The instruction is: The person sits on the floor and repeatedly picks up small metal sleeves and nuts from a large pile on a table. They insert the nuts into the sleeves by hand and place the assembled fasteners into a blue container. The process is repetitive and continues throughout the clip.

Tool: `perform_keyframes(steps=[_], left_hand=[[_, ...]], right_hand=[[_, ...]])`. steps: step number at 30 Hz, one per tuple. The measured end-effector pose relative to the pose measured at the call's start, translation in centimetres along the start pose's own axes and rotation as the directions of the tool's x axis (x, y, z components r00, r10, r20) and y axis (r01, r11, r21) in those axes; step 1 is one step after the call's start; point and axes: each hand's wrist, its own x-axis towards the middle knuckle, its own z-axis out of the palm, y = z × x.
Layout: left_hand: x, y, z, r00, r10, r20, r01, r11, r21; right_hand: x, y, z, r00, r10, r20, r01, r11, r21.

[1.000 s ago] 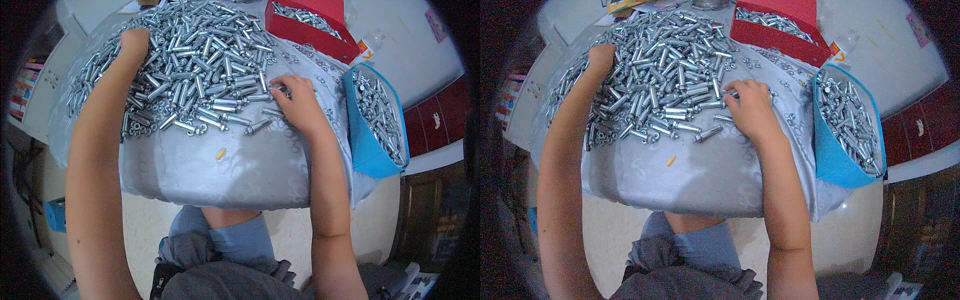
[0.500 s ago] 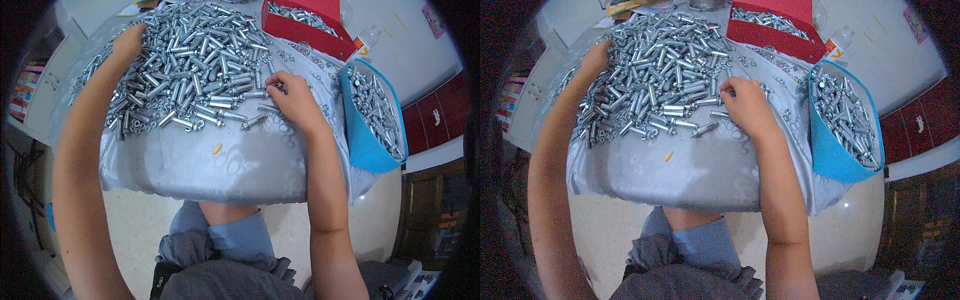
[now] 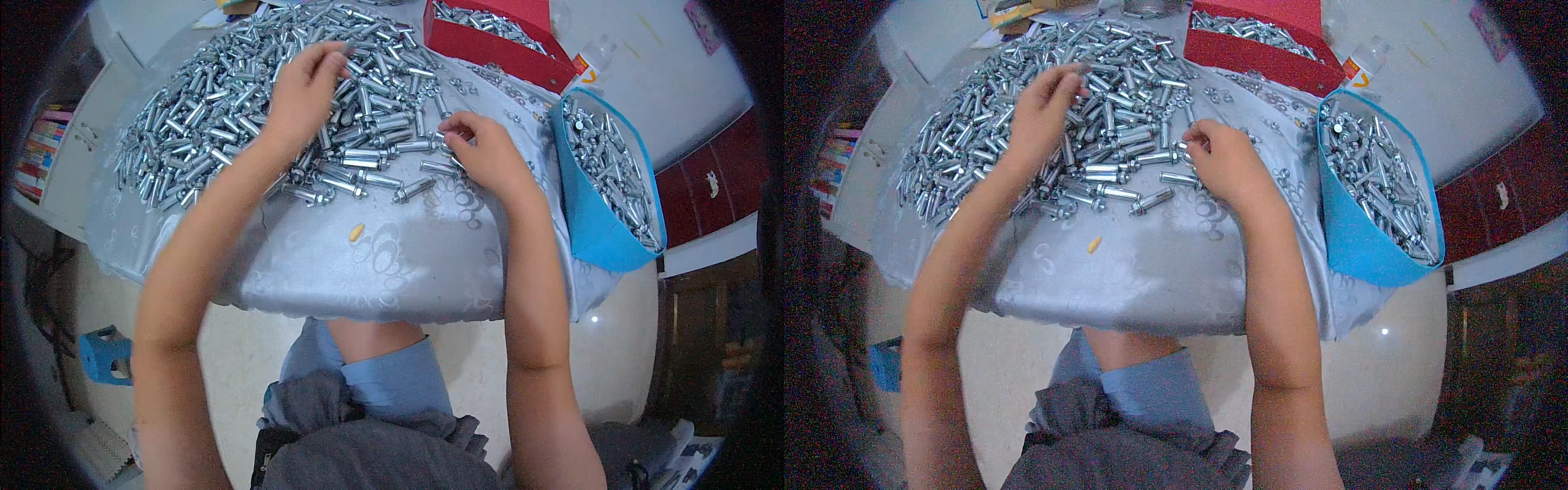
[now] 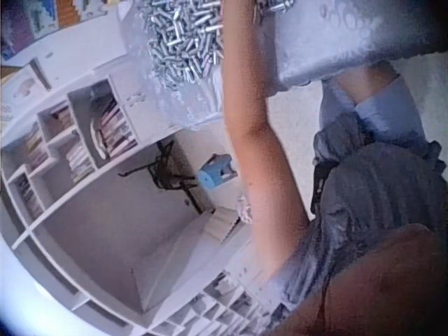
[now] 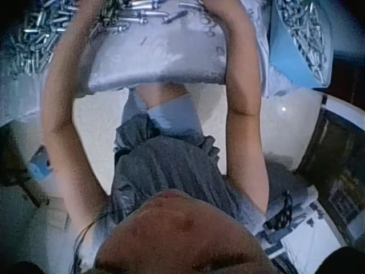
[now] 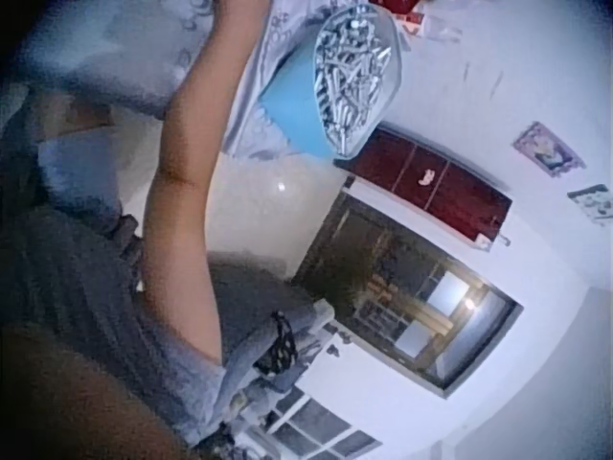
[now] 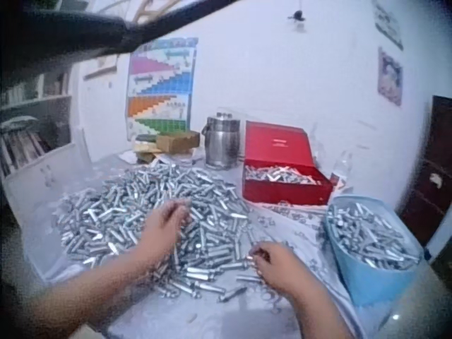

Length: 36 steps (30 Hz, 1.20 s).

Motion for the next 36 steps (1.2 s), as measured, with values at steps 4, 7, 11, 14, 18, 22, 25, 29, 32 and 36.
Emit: perform_keyframes(steps=[4, 7, 11, 14, 18, 22, 25, 29, 32, 36], left_hand=[[-1.9, 1.2, 3.0, 0.991, 0.115, -0.068, -0.119, 0.991, -0.059], [-2.3, 1.8, 2.5, 0.942, 0.331, 0.057, -0.336, 0.924, 0.184], [-3.2, 2.3, 2.4, 0.897, 0.399, 0.19, -0.438, 0.859, 0.265], [-3.3, 1.8, 2.4, 0.906, 0.368, 0.211, -0.415, 0.869, 0.269], [-3.4, 1.6, 2.2, 0.925, 0.33, 0.187, -0.371, 0.887, 0.276], [-3.4, 1.9, 1.8, 0.933, 0.32, 0.165, -0.355, 0.894, 0.274], [-3.5, 1.9, 1.8, 0.938, 0.299, 0.173, -0.339, 0.896, 0.286], [-3.7, 1.7, 1.9, 0.938, 0.277, 0.207, -0.329, 0.901, 0.283], [-3.8, 2.0, 2.1, 0.937, 0.259, 0.235, -0.32, 0.906, 0.278], [-3.8, 2.4, 1.9, 0.935, 0.243, 0.257, -0.313, 0.907, 0.281]], right_hand=[[-0.3, 0.2, -0.6, 1.0, 0.029, -0.01, -0.029, 0.999, -0.013], [-0.2, -0.1, -0.9, 0.997, 0.034, -0.065, -0.04, 0.995, -0.095], [0.6, 0.8, -0.3, 0.97, -0.153, -0.187, 0.086, 0.942, -0.326], [0.7, 1.5, 1.0, 0.968, -0.191, -0.162, 0.103, 0.892, -0.439], [0.8, 1.4, 1.2, 0.987, -0.114, -0.112, 0.064, 0.925, -0.374], [0.9, 1.7, -0.1, 0.983, -0.051, -0.175, 0.0, 0.96, -0.281], [0.6, 1.8, -1.3, 0.961, 0.0, -0.276, -0.048, 0.985, -0.167], [0.5, 2.3, -2.3, 0.94, 0.131, -0.313, -0.183, 0.973, -0.142], [0.2, 2.4, -3.1, 0.92, 0.225, -0.32, -0.279, 0.951, -0.135], [0.2, 2.4, -3.3, 0.918, 0.289, -0.271, -0.336, 0.93, -0.148]])
